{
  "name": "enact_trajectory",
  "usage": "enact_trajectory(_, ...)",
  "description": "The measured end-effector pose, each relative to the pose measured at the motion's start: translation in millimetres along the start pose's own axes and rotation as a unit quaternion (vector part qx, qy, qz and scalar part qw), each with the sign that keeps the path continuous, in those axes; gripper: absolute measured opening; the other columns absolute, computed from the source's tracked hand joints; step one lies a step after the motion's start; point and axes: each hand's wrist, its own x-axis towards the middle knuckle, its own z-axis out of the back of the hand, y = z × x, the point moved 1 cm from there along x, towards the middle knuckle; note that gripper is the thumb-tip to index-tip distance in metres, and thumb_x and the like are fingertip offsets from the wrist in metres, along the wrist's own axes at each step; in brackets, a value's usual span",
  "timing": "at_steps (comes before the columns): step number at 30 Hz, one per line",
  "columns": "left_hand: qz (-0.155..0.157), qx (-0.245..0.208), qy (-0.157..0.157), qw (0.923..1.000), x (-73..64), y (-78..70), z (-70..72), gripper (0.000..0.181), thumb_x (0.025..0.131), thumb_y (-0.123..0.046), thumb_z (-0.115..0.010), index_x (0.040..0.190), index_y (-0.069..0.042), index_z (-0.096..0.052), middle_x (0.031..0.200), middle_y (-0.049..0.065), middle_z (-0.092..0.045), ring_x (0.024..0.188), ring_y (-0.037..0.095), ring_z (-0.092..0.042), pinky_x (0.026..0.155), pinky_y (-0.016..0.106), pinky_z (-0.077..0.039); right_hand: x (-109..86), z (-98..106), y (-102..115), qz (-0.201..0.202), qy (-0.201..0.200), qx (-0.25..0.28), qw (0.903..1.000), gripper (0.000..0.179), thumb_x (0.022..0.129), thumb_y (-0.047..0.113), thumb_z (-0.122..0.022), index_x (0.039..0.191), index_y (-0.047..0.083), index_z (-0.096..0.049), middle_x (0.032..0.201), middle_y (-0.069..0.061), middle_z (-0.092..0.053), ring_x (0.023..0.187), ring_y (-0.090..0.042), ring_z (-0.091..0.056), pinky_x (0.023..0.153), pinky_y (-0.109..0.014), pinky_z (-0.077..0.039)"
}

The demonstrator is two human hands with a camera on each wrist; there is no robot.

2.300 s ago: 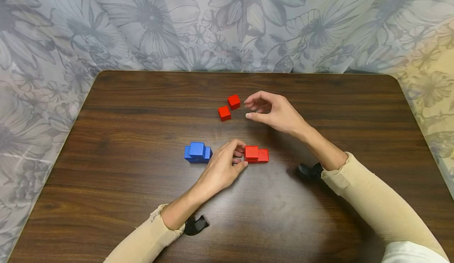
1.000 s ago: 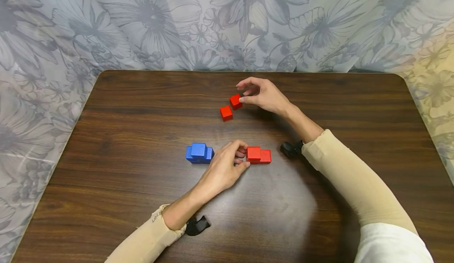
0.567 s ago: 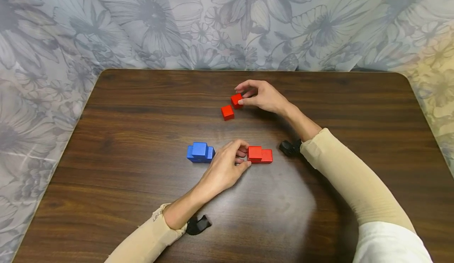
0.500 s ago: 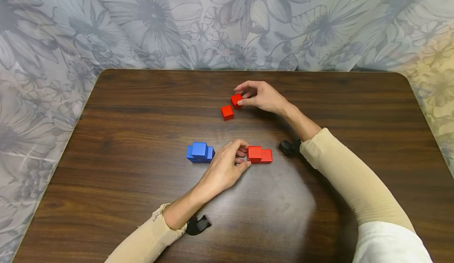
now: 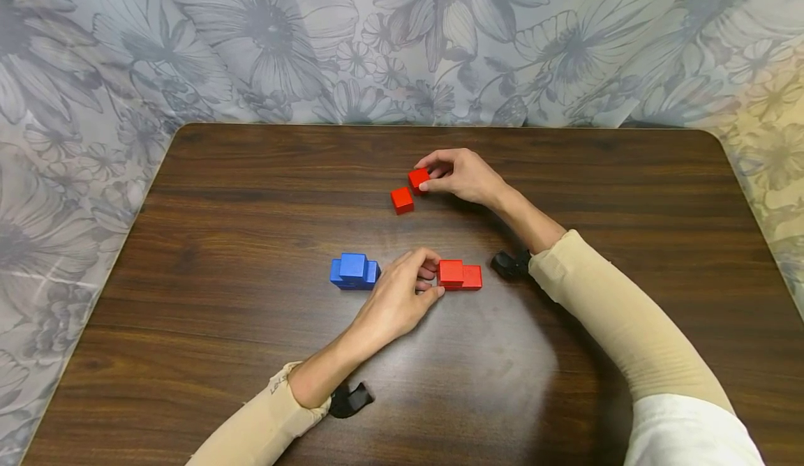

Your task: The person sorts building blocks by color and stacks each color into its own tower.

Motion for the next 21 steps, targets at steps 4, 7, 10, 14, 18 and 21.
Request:
enact_trajectory(4, -0.002, -0.001, 0.0, 1.0, 0.0, -0.1, -0.1, 0.034, 0.086, -0.004, -0.077, 0.116, -0.007, -0.061, 0.109, 0.005, -0.064, 0.094, 0.015, -0.066, 0.079, 0.019, -0.055, -1.0, -0.3, -0.7, 0.003, -0.006, -0.002, 1.0, 0.03, 0.084, 0.021, -0.082, 0.112, 0.015, -0.073, 0.093, -0.005, -0.069, 0.082, -0.016, -0.061, 0.065, -0.026, -0.045)
enact_trajectory(7, -0.005, -0.005, -0.001, 1.0, -0.5, -0.8, -0.2, 0.033, 0.086, -0.003, -0.077, 0.115, -0.006, -0.061, 0.109, 0.006, -0.064, 0.094, 0.016, -0.066, 0.079, 0.02, -0.055, -1.9, 0.0, -1.5, 0.007, -0.009, -0.001, 0.9999, 0.029, 0.084, 0.021, -0.082, 0.112, 0.015, -0.073, 0.093, -0.005, -0.069, 0.082, -0.016, -0.061, 0.066, -0.026, -0.045)
enact_trajectory(10, -0.004, -0.009, -0.001, 0.9999, -0.9, -1.3, -0.3, 0.034, 0.086, -0.003, -0.077, 0.116, -0.006, -0.061, 0.11, 0.006, -0.064, 0.095, 0.016, -0.066, 0.079, 0.021, -0.055, -3.1, 0.8, -2.0, 0.012, -0.011, 0.004, 0.9999, 0.029, 0.085, 0.021, -0.082, 0.112, 0.015, -0.073, 0.094, -0.005, -0.069, 0.083, -0.016, -0.062, 0.068, -0.027, -0.046)
enact_trajectory(14, -0.005, -0.008, 0.0, 1.0, -0.8, -1.3, -0.5, 0.033, 0.086, -0.003, -0.077, 0.116, -0.006, -0.062, 0.11, 0.006, -0.064, 0.096, 0.016, -0.065, 0.079, 0.021, -0.055, -4.0, 2.5, -1.2, 0.018, -0.014, 0.017, 0.9996, 0.03, 0.085, 0.022, -0.081, 0.113, 0.015, -0.073, 0.099, -0.005, -0.07, 0.088, -0.015, -0.063, 0.075, -0.028, -0.049)
enact_trajectory(18, -0.004, -0.005, -0.001, 1.0, -0.4, -0.7, -0.7, 0.033, 0.086, -0.003, -0.077, 0.116, -0.007, -0.062, 0.11, 0.006, -0.064, 0.096, 0.016, -0.065, 0.079, 0.02, -0.055, -5.3, 4.5, 0.7, 0.018, -0.019, 0.037, 0.999, 0.032, 0.085, 0.024, -0.081, 0.114, 0.015, -0.072, 0.107, -0.004, -0.07, 0.092, -0.016, -0.065, 0.078, -0.028, -0.051)
enact_trajectory(21, -0.003, -0.005, 0.0, 1.0, -0.2, -0.6, -0.9, 0.034, 0.086, -0.004, -0.077, 0.116, -0.007, -0.061, 0.11, 0.005, -0.064, 0.097, 0.016, -0.064, 0.079, 0.019, -0.055, -8.1, 5.9, 2.4, 0.012, -0.021, 0.05, 0.9985, 0.033, 0.085, 0.024, -0.081, 0.115, 0.016, -0.072, 0.113, -0.003, -0.068, 0.09, -0.018, -0.068, 0.077, -0.027, -0.052)
